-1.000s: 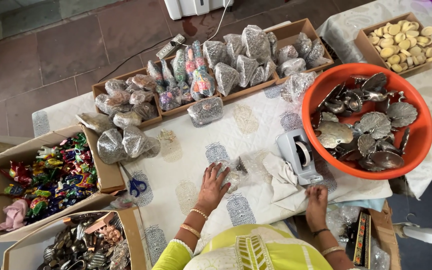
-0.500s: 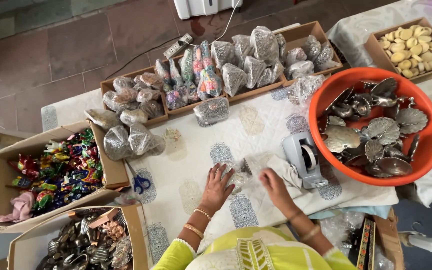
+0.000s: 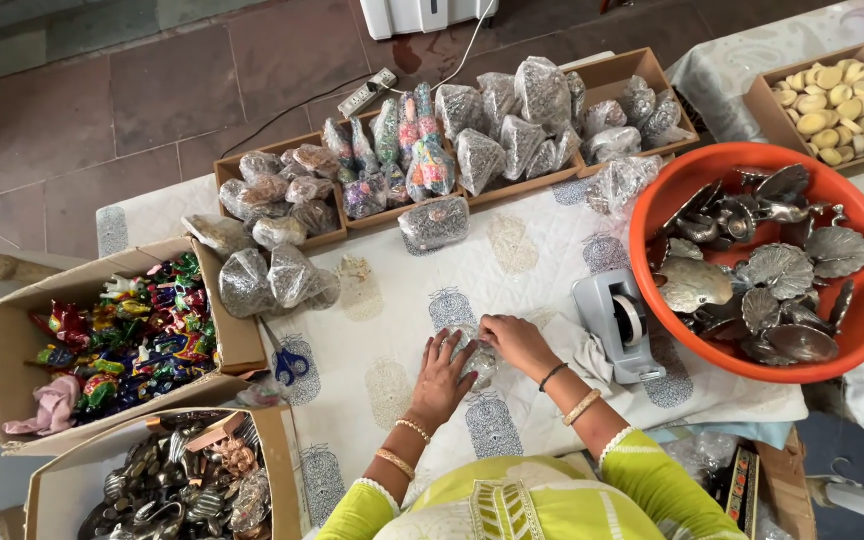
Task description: The person wraps metal decorative figurines in clear plastic film at a work table, twisting the film closed around each item and placing the wrapped figurine into a cardboard box with others. They use a tape dispenser to cut or secure the plastic and take new figurines from an orange basin.
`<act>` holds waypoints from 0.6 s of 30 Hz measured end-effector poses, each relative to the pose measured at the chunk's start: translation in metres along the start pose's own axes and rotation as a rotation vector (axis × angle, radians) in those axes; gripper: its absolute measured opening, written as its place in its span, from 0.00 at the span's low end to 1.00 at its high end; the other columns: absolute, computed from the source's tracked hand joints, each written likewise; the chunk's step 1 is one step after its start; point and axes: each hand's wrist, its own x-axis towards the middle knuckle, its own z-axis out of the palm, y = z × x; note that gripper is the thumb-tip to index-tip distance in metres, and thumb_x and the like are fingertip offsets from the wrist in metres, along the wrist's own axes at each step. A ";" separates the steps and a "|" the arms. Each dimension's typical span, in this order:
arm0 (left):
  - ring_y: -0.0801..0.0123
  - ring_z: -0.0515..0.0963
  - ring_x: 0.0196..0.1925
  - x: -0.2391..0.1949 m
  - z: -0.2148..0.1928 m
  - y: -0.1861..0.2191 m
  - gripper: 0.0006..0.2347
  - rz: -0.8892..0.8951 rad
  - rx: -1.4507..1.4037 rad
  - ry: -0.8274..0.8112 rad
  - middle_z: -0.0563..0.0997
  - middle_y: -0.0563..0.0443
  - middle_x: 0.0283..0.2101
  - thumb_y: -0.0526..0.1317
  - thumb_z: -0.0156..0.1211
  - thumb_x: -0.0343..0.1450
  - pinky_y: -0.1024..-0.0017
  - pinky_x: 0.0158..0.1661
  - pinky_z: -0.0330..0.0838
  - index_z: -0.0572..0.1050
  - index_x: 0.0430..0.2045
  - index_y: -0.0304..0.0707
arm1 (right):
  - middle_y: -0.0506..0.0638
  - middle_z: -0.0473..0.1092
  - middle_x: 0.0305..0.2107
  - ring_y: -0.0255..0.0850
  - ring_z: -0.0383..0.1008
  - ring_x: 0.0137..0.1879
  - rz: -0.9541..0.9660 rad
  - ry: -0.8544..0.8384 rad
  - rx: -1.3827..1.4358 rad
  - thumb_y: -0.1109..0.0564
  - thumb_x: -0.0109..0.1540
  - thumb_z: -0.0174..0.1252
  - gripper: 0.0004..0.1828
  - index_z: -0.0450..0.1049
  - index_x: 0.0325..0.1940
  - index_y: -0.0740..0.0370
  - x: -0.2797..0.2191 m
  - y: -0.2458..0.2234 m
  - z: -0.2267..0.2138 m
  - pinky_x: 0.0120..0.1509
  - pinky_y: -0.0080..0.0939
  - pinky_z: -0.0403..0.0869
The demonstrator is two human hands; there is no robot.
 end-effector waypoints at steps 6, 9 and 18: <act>0.46 0.51 0.75 0.000 0.002 -0.002 0.24 0.014 0.006 0.001 0.60 0.39 0.69 0.45 0.58 0.73 0.48 0.72 0.43 0.65 0.64 0.43 | 0.48 0.77 0.31 0.49 0.78 0.38 0.106 0.005 -0.014 0.52 0.65 0.57 0.05 0.72 0.39 0.54 -0.001 0.006 -0.002 0.39 0.50 0.74; 0.46 0.51 0.75 0.000 -0.003 0.000 0.25 0.015 -0.020 -0.001 0.61 0.39 0.69 0.45 0.58 0.73 0.48 0.72 0.42 0.64 0.66 0.43 | 0.47 0.77 0.30 0.48 0.79 0.37 0.098 -0.037 0.075 0.52 0.65 0.57 0.05 0.71 0.38 0.54 0.003 0.002 -0.001 0.40 0.49 0.75; 0.45 0.51 0.75 0.003 0.002 -0.004 0.25 0.045 0.020 0.011 0.60 0.37 0.69 0.45 0.57 0.74 0.47 0.72 0.41 0.62 0.66 0.40 | 0.49 0.76 0.29 0.51 0.77 0.39 -0.002 -0.051 -0.063 0.58 0.62 0.59 0.03 0.71 0.35 0.56 0.012 -0.004 0.002 0.39 0.51 0.73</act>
